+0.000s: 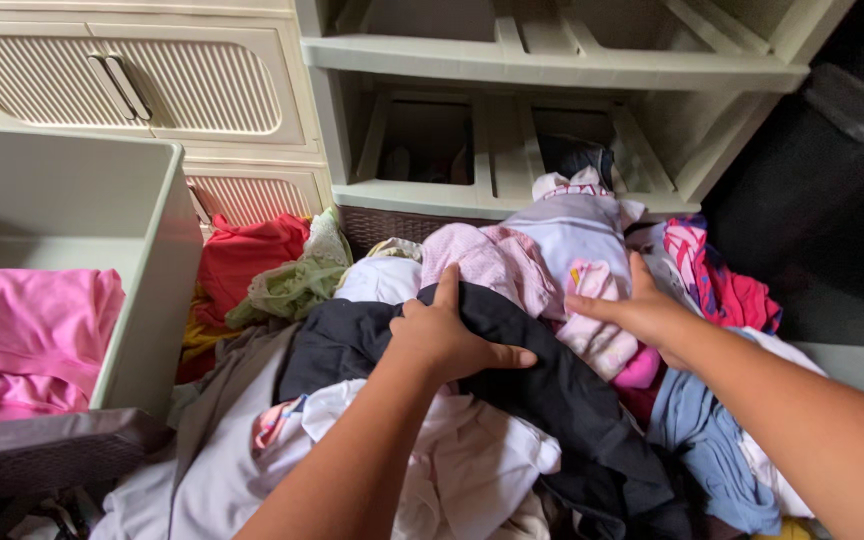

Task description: The person sorts through various items of clothing from a large pile, folding a pink t-shirt and a pair of black shorts before placing them into a drawer.

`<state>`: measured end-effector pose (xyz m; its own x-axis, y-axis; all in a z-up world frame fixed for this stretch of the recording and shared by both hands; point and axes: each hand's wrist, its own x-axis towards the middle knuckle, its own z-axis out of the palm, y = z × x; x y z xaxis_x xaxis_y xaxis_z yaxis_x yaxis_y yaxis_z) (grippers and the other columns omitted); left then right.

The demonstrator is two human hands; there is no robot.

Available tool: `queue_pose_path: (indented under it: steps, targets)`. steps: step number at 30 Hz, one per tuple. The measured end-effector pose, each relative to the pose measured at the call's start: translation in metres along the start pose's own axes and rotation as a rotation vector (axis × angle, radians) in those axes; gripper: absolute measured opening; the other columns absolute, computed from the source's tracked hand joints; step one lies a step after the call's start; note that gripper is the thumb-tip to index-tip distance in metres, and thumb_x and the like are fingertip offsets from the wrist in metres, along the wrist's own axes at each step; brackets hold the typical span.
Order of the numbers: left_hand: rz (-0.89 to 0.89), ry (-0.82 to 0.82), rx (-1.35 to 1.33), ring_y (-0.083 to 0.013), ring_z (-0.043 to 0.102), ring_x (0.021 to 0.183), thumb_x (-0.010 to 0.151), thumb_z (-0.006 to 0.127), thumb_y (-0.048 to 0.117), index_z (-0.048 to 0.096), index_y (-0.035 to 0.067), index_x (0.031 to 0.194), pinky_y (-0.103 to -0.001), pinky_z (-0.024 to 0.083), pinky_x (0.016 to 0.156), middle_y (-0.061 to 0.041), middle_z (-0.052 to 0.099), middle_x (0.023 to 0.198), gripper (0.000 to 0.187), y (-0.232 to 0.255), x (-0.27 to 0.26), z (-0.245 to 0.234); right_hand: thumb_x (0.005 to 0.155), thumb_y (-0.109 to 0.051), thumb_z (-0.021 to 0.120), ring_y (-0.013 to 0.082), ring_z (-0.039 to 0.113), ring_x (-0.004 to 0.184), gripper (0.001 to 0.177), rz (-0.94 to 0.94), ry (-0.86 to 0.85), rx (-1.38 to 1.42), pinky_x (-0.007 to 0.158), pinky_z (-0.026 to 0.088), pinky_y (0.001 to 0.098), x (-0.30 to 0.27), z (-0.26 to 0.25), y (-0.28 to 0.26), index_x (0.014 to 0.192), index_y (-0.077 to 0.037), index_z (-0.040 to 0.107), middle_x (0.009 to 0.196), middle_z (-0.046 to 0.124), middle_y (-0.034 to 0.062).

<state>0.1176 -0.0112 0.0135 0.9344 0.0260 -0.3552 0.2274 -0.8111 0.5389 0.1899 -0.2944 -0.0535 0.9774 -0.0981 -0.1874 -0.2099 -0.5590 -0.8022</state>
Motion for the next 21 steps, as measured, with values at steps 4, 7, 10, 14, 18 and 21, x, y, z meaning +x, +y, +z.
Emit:
queue_pose_path:
  steps: [4, 7, 10, 14, 18, 21]
  targets:
    - [0.073, 0.068, 0.179, -0.0374, 0.065, 0.122, 0.052, 0.09, 0.067, 0.049, 0.013, 0.148, -0.041, 0.051, 0.103, -0.023, 0.067, 0.128, 0.118, -0.013, 0.01, 0.016, 0.06, -0.036, 0.093, 0.0249, 0.063, 0.126, 0.114, 0.106, -0.119, 0.084, 0.104, 0.05, 0.0413, 0.003, 0.013, 0.008, 0.152, -0.005, 0.033, 0.139, 0.063, 0.0126]
    - [0.067, 0.175, 0.047, -0.0336, 0.068, 0.113, 0.052, 0.088, 0.053, 0.07, 0.018, 0.126, -0.041, 0.054, 0.096, -0.014, 0.073, 0.118, 0.084, -0.026, -0.002, 0.025, 0.072, -0.031, 0.086, 0.0297, 0.074, 0.088, 0.061, 0.245, -0.206, 0.079, 0.079, 0.057, 0.0439, 0.0, 0.038, 0.014, 0.117, 0.008, 0.076, 0.105, 0.079, 0.0192]
    - [0.043, 0.301, -0.081, -0.0316, 0.071, 0.106, 0.057, 0.084, 0.045, 0.077, 0.014, 0.112, -0.041, 0.054, 0.091, -0.013, 0.076, 0.108, 0.063, -0.044, -0.021, 0.032, 0.078, -0.024, 0.077, 0.0196, 0.075, 0.074, 0.028, 0.203, -0.292, 0.476, 0.071, 0.058, 0.036, -0.028, 0.06, 0.018, 0.097, -0.004, 0.078, 0.089, 0.081, 0.0079]
    - [0.169, 0.473, -0.406, -0.0254, 0.076, 0.083, 0.06, 0.085, 0.035, 0.076, 0.006, 0.105, -0.035, 0.057, 0.078, -0.015, 0.079, 0.092, 0.054, -0.073, -0.055, 0.04, 0.085, -0.029, 0.072, 0.0216, 0.074, 0.072, 0.026, 0.232, -0.512, 0.806, 0.07, 0.06, 0.0383, -0.085, 0.075, 0.009, 0.097, -0.005, 0.073, 0.088, 0.077, 0.0104]
    - [0.241, 0.612, -0.976, -0.0179, 0.069, 0.065, 0.063, 0.082, 0.013, 0.074, 0.0, 0.097, -0.032, 0.056, 0.062, -0.01, 0.076, 0.081, 0.037, -0.098, -0.102, 0.032, 0.088, -0.031, 0.07, 0.0211, 0.075, 0.075, 0.032, 0.088, -0.766, 0.986, 0.076, 0.062, 0.0359, -0.137, 0.092, -0.032, 0.1, -0.002, 0.073, 0.091, 0.078, 0.0119]
    - [0.222, 0.716, -1.197, -0.0218, 0.06, 0.056, 0.067, 0.078, 0.005, 0.071, -0.001, 0.095, -0.036, 0.048, 0.051, -0.009, 0.069, 0.075, 0.03, -0.123, -0.148, 0.013, 0.09, -0.03, 0.07, 0.0209, 0.075, 0.08, 0.034, -0.056, -0.964, 1.037, 0.08, 0.061, 0.0349, -0.172, 0.109, -0.076, 0.103, 0.001, 0.072, 0.096, 0.077, 0.0133]
